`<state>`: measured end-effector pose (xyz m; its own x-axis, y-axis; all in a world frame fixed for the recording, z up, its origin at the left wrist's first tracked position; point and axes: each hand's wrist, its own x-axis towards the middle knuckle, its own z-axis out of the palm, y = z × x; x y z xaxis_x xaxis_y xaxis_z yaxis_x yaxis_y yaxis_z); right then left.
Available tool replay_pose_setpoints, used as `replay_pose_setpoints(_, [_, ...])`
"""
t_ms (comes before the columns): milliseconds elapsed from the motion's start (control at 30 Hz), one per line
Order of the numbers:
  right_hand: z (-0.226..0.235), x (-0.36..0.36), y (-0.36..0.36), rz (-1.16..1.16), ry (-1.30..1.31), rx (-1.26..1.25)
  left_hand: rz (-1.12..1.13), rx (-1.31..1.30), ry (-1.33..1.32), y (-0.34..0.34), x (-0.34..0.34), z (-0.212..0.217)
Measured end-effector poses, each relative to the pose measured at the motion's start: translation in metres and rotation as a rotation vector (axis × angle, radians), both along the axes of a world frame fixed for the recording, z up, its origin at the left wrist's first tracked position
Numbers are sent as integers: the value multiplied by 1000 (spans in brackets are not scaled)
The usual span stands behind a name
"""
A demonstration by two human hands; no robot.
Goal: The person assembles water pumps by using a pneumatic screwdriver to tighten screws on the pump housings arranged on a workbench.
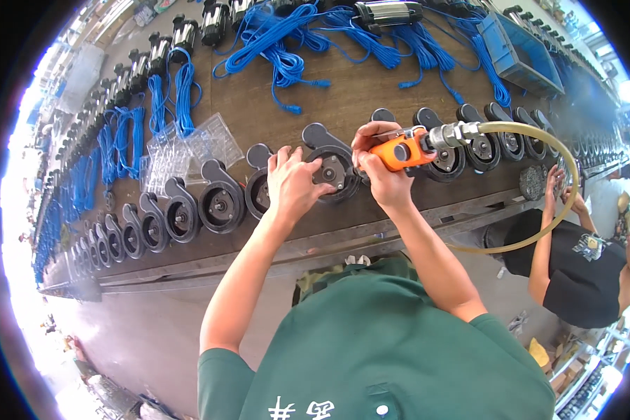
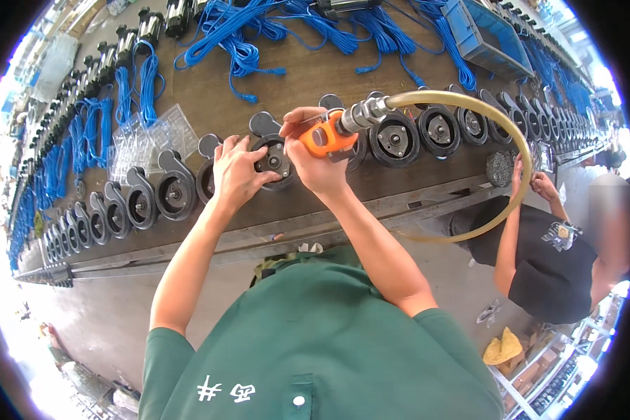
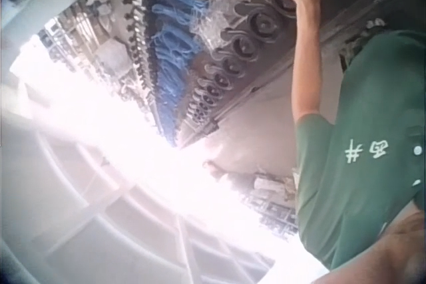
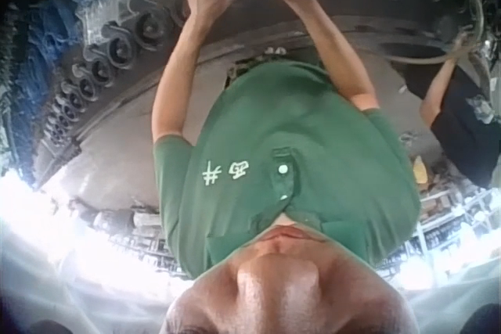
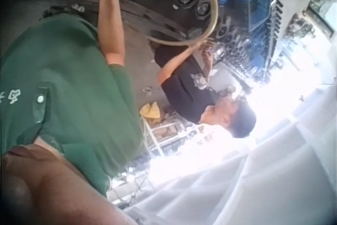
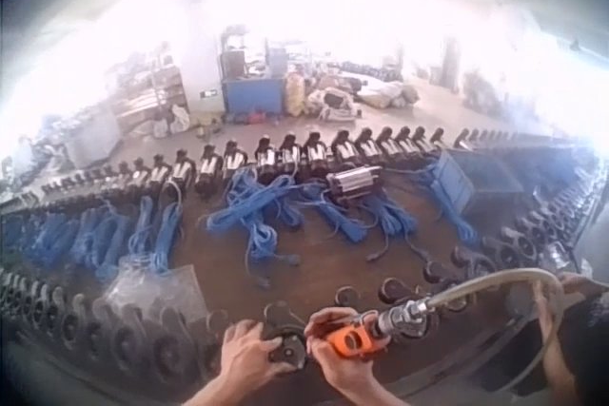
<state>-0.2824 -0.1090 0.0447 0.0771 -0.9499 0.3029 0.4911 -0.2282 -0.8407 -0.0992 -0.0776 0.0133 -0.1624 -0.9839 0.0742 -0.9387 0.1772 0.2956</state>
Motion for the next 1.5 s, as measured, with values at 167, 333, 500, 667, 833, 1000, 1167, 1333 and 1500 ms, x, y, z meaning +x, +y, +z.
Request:
replay_pose_setpoints(167, [-30,17,-4,-8,100,3,-9,-27,7,0,-4,-6])
replay_pose_setpoints(333, [-31,22,-5,2,151,-1,23,41,-25,-2,-6,-10])
replay_pose_setpoints(500, [-27,30,-21,-76,159,-73,29,93,-104,-3,-8,-6])
replay_pose_setpoints(667, [-26,36,-33,-55,223,-130,52,58,-71,-3,-7,-9])
replay_pose_setpoints(833, [-33,38,-38,-55,138,-70,55,40,-35,-2,-7,-8])
replay_pose_setpoints(1000, [-29,35,-36,-45,194,-46,52,7,-29,-1,-7,-13])
replay_pose_setpoints(1167, [-25,39,-37,-76,181,-59,32,9,-22,-2,-4,-11])
replay_pose_setpoints(1333, [-24,39,-37,-63,151,-69,38,24,-45,-3,-4,-12])
replay_pose_setpoints(1500, [-24,39,-36,-37,128,-52,15,70,-62,-2,-1,-10])
